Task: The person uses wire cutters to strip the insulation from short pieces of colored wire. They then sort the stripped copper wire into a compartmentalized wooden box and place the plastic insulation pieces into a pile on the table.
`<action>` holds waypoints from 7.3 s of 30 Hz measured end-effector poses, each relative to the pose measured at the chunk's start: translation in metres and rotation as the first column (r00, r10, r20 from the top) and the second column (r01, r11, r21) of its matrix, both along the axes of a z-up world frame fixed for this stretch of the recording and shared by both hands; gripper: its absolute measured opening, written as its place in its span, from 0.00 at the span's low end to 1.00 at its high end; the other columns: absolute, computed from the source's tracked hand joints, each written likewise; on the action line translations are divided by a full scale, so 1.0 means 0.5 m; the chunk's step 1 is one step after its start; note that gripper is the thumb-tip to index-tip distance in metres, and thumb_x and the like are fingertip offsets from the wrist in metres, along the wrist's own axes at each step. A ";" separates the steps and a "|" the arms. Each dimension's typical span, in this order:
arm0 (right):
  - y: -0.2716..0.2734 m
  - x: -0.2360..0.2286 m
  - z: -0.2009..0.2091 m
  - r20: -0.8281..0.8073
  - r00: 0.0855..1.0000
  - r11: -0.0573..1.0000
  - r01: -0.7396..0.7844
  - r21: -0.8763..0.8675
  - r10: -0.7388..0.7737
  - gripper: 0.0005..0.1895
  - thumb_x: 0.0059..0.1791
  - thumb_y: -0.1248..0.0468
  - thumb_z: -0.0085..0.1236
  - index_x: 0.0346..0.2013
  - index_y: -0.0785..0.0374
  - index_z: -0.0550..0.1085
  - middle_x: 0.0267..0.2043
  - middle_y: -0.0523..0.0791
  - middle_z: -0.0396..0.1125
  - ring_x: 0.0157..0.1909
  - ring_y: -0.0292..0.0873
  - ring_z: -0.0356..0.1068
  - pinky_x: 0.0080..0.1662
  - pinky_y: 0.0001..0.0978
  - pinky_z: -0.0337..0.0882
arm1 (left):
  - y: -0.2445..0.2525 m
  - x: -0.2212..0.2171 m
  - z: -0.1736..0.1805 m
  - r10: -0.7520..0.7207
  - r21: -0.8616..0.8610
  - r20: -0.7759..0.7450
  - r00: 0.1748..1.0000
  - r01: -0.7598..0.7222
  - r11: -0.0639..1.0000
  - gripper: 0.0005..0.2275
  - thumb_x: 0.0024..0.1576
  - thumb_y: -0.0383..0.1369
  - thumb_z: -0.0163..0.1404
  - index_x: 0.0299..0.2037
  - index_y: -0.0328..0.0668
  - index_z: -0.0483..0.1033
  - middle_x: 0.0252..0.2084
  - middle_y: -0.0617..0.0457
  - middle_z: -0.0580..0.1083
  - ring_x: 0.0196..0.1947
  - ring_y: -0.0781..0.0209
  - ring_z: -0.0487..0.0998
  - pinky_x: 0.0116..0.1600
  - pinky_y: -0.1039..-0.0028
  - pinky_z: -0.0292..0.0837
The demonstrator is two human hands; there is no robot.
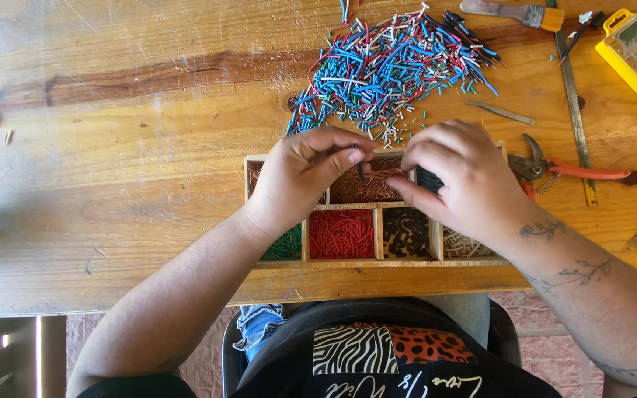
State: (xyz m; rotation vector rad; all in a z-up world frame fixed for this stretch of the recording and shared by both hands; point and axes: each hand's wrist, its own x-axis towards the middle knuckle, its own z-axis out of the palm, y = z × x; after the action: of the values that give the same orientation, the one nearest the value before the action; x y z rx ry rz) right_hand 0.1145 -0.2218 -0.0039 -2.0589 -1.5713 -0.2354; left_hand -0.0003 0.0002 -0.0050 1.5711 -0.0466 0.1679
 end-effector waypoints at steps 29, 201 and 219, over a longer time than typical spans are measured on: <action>0.023 -0.050 0.021 -0.790 0.611 0.999 0.043 -0.018 -0.041 0.04 0.53 0.63 0.59 0.36 0.60 0.77 0.35 0.38 0.71 0.38 0.32 0.67 0.44 0.24 0.66 | -0.027 -0.017 0.014 0.044 0.311 0.008 0.999 -0.045 0.949 0.04 0.59 0.33 0.58 0.38 0.44 0.79 0.38 0.58 0.78 0.32 0.71 0.72 0.38 0.80 0.68; -0.263 -0.220 0.049 -0.911 -0.258 0.940 0.202 0.274 0.321 0.29 0.54 0.48 0.59 0.58 0.68 0.66 0.46 0.61 0.73 0.37 0.56 0.81 0.37 0.45 0.82 | -0.095 -0.089 0.021 -0.093 0.860 0.320 0.943 -0.248 0.447 0.02 0.62 0.33 0.56 0.42 0.52 0.81 0.44 0.59 0.75 0.42 0.55 0.77 0.45 0.61 0.59; -0.342 0.071 -0.010 -0.636 -0.490 0.796 0.263 0.545 0.597 0.34 0.53 0.55 0.71 0.62 0.72 0.63 0.53 0.61 0.69 0.47 0.59 0.74 0.49 0.51 0.75 | -0.021 0.313 0.018 -0.316 0.834 0.177 0.932 0.028 0.550 0.05 0.60 0.25 0.49 0.42 0.42 0.78 0.42 0.50 0.79 0.40 0.49 0.80 0.43 0.61 0.72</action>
State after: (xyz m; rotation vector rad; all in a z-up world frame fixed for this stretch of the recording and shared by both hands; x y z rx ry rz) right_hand 0.1499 -0.3927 -0.0087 -0.4820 -0.3254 1.0794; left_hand 0.1562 -0.0101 0.0041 2.4708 -0.6211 0.2552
